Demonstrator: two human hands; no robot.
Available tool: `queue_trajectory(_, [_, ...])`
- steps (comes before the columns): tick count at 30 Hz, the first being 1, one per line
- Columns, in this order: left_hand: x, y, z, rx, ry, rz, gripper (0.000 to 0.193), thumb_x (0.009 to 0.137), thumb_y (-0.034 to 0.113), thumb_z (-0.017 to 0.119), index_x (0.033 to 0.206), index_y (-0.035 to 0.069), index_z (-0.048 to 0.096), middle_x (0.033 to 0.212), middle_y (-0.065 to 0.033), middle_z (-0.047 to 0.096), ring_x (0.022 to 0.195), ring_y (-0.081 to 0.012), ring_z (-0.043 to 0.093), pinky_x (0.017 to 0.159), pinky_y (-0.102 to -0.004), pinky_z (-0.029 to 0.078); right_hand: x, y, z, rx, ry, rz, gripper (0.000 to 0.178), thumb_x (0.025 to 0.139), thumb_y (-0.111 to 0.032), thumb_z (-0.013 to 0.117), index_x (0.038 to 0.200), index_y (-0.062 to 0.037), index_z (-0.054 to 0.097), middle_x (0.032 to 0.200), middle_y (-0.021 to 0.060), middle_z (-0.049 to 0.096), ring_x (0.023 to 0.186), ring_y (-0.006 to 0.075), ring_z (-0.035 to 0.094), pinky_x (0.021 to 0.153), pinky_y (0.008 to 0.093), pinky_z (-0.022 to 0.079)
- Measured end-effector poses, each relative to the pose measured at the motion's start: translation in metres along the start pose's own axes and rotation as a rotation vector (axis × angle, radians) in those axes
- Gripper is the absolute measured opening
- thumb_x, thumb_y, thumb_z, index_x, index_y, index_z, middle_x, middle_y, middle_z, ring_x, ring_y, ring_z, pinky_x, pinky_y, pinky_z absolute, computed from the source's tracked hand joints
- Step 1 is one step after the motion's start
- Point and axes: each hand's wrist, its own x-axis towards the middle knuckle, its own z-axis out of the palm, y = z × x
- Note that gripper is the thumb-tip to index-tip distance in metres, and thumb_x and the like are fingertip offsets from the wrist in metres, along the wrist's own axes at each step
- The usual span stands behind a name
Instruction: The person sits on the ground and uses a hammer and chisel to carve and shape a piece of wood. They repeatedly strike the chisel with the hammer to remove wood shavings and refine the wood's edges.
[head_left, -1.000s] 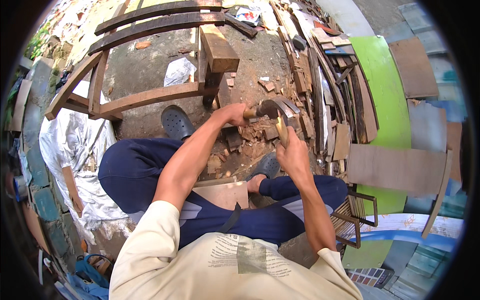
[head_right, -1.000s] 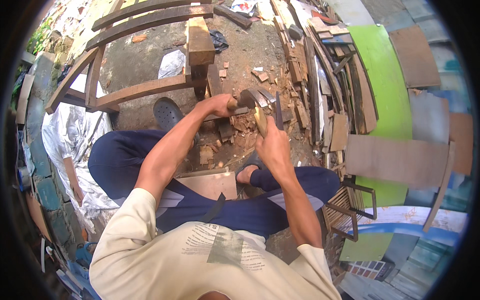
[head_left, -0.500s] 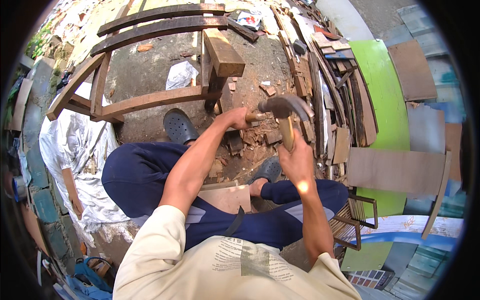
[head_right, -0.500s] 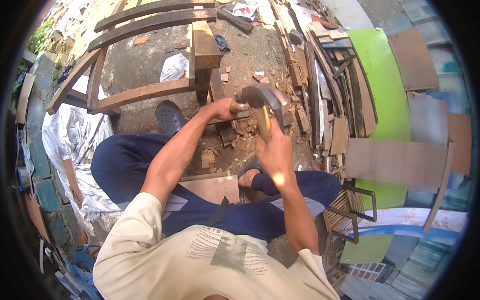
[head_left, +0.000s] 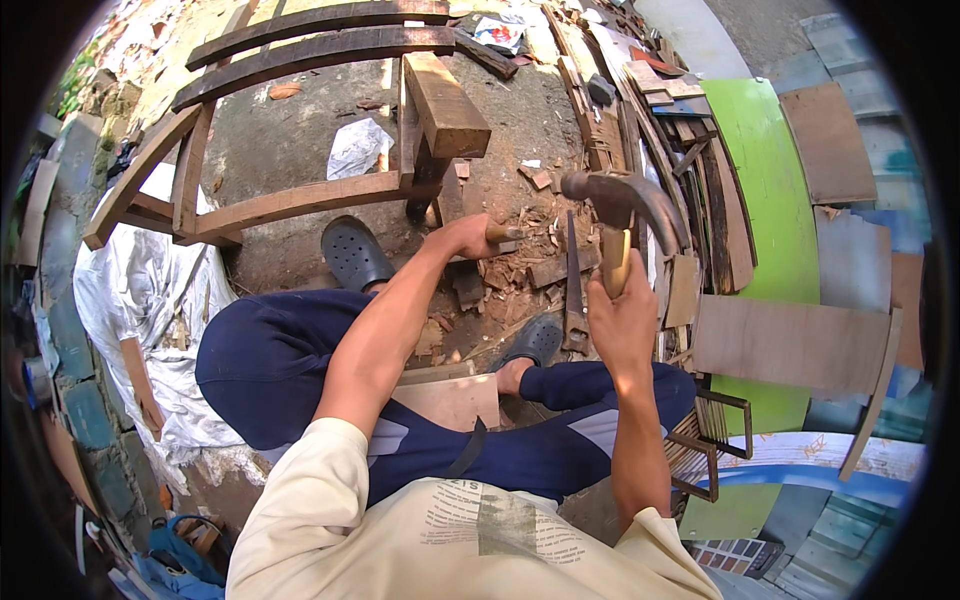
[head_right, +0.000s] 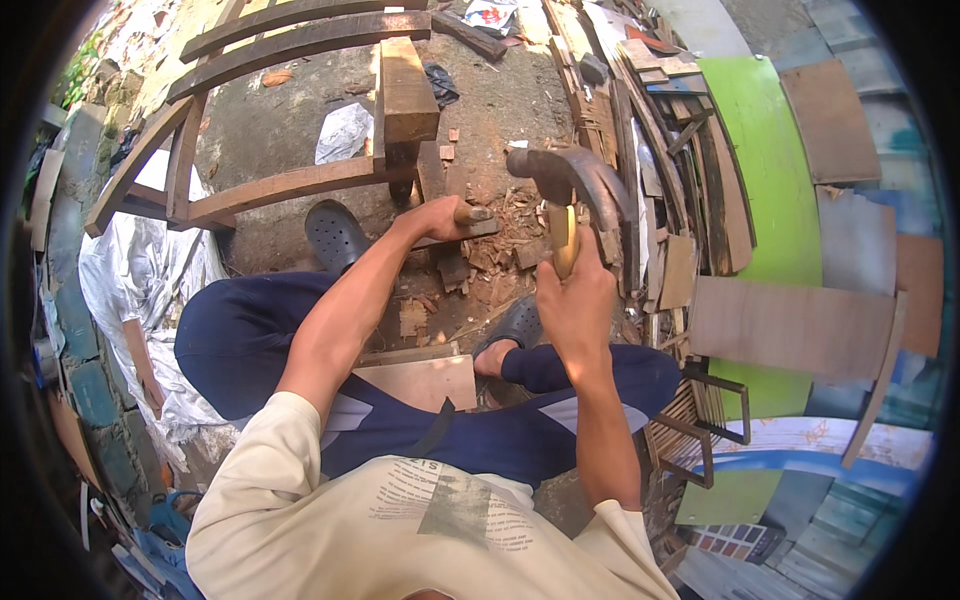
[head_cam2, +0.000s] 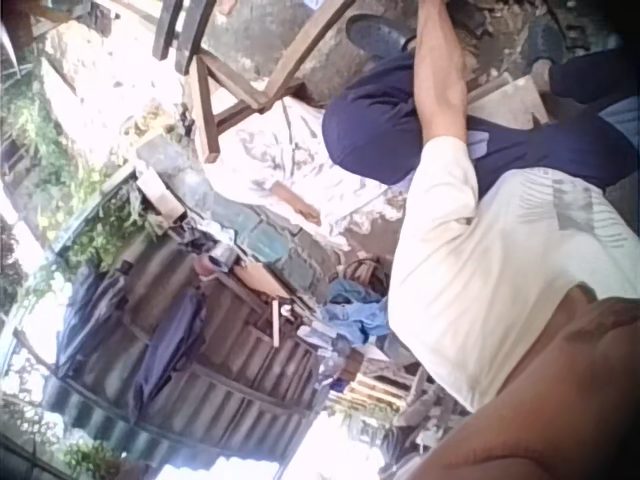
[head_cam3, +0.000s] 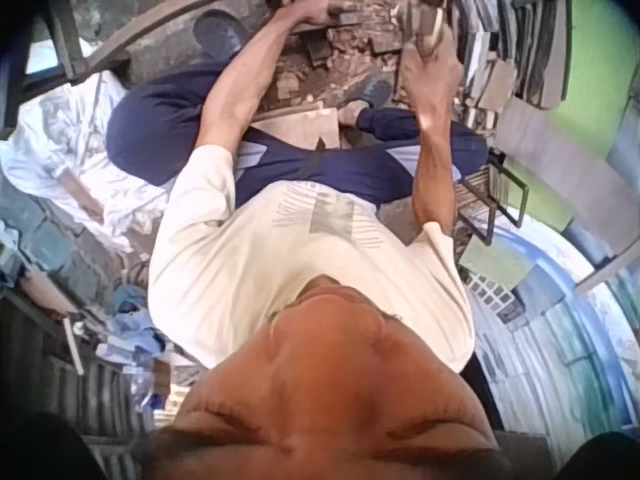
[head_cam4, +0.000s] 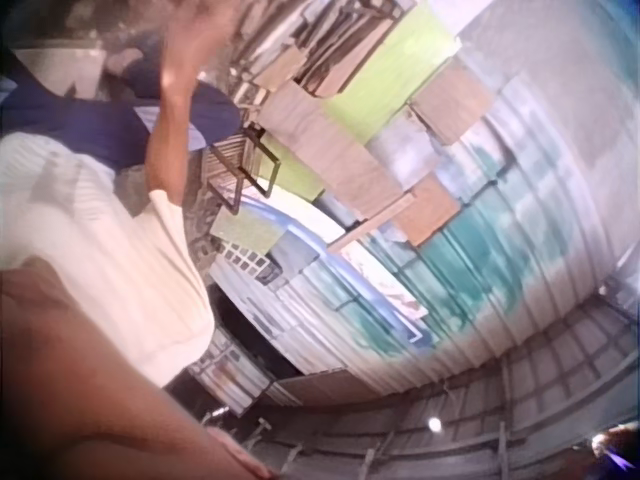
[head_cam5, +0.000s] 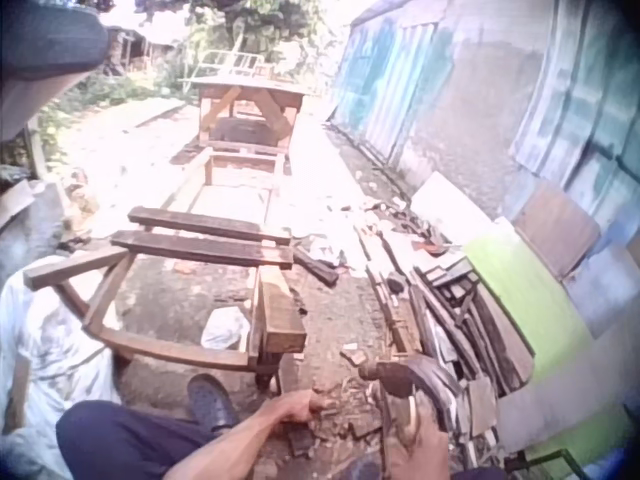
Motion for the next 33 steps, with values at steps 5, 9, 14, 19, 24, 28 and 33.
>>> queue_trajectory(5, [0.003, -0.011, 0.009, 0.024, 0.083, 0.007, 0.028, 0.081, 0.025, 0.073, 0.095, 0.001, 0.066, 0.081, -0.0219, 0.068, 0.07, -0.0354, 0.062, 0.068, -0.0454, 0.05, -0.011, -0.004, 0.031, 0.285, 0.257, -0.174, 0.019, 0.094, -0.013, 0.066, 0.106, -0.0001, 0.059, 0.076, 0.0176, 0.068, 0.065, 0.0324, 0.071, 0.065, 0.0403, 0.055])
queue_trajectory(9, [-0.003, -0.011, 0.014, -0.04, 0.048, 0.025, 0.028, 0.08, 0.025, 0.074, 0.097, 0.003, 0.068, 0.085, -0.0216, 0.07, 0.075, -0.0359, 0.064, 0.071, -0.0452, 0.051, -0.013, 0.017, 0.061, -0.225, -0.28, 0.118, 0.027, 0.089, -0.011, 0.066, 0.112, 0.0006, 0.059, 0.078, 0.0281, 0.067, 0.075, 0.0489, 0.068, 0.071, 0.0515, 0.055])
queue_trajectory(14, [-0.005, -0.004, 0.01, -0.003, 0.009, 0.106, 0.026, 0.079, 0.022, 0.072, 0.098, 0.005, 0.065, 0.085, -0.0209, 0.069, 0.076, -0.0352, 0.064, 0.072, -0.0457, 0.05, -0.022, 0.032, 0.047, 0.069, -0.047, 0.076, 0.026, 0.086, -0.007, 0.065, 0.11, 0.0007, 0.059, 0.078, 0.0259, 0.066, 0.074, 0.0465, 0.066, 0.068, 0.0487, 0.053])
queue_trajectory(19, [-0.005, -0.009, 0.016, -0.012, 0.043, 0.089, 0.027, 0.081, 0.024, 0.074, 0.102, 0.007, 0.069, 0.086, -0.0205, 0.071, 0.082, -0.0373, 0.068, 0.074, -0.0459, 0.052, -0.024, 0.021, 0.057, 0.045, -0.075, 0.036, 0.024, 0.086, -0.006, 0.064, 0.109, -0.0007, 0.059, 0.08, 0.0248, 0.067, 0.078, 0.0468, 0.067, 0.069, 0.0459, 0.053])
queue_trajectory(24, [-0.001, -0.018, 0.02, -0.07, 0.095, 0.132, 0.026, 0.081, 0.023, 0.074, 0.1, 0.005, 0.07, 0.086, -0.0212, 0.071, 0.078, -0.032, 0.067, 0.073, -0.0445, 0.051, -0.03, 0.027, 0.051, -0.012, -0.2, 0.07, 0.021, 0.087, -0.006, 0.065, 0.107, -0.0013, 0.06, 0.083, 0.0268, 0.068, 0.083, 0.0481, 0.067, 0.069, 0.0469, 0.053])
queue_trajectory(28, [-0.001, -0.015, 0.013, -0.016, 0.013, 0.035, 0.025, 0.081, 0.021, 0.073, 0.098, 0.004, 0.069, 0.085, -0.0208, 0.071, 0.075, -0.0311, 0.065, 0.072, -0.0441, 0.051, -0.034, 0.03, 0.048, 0.153, 0.089, -0.059, 0.017, 0.09, -0.007, 0.067, 0.104, -0.0019, 0.059, 0.072, 0.0198, 0.063, 0.065, 0.0314, 0.068, 0.063, 0.0367, 0.053])
queue_trajectory(33, [-0.003, -0.01, 0.005, -0.056, 0.026, 0.102, 0.023, 0.081, 0.019, 0.069, 0.096, 0.003, 0.067, 0.085, -0.0211, 0.07, 0.076, -0.0342, 0.065, 0.072, -0.0449, 0.051, -0.019, 0.025, 0.056, -0.287, -0.331, 0.139, 0.024, 0.086, -0.007, 0.066, 0.109, -0.0015, 0.059, 0.081, 0.0294, 0.067, 0.081, 0.0484, 0.068, 0.072, 0.0499, 0.054])
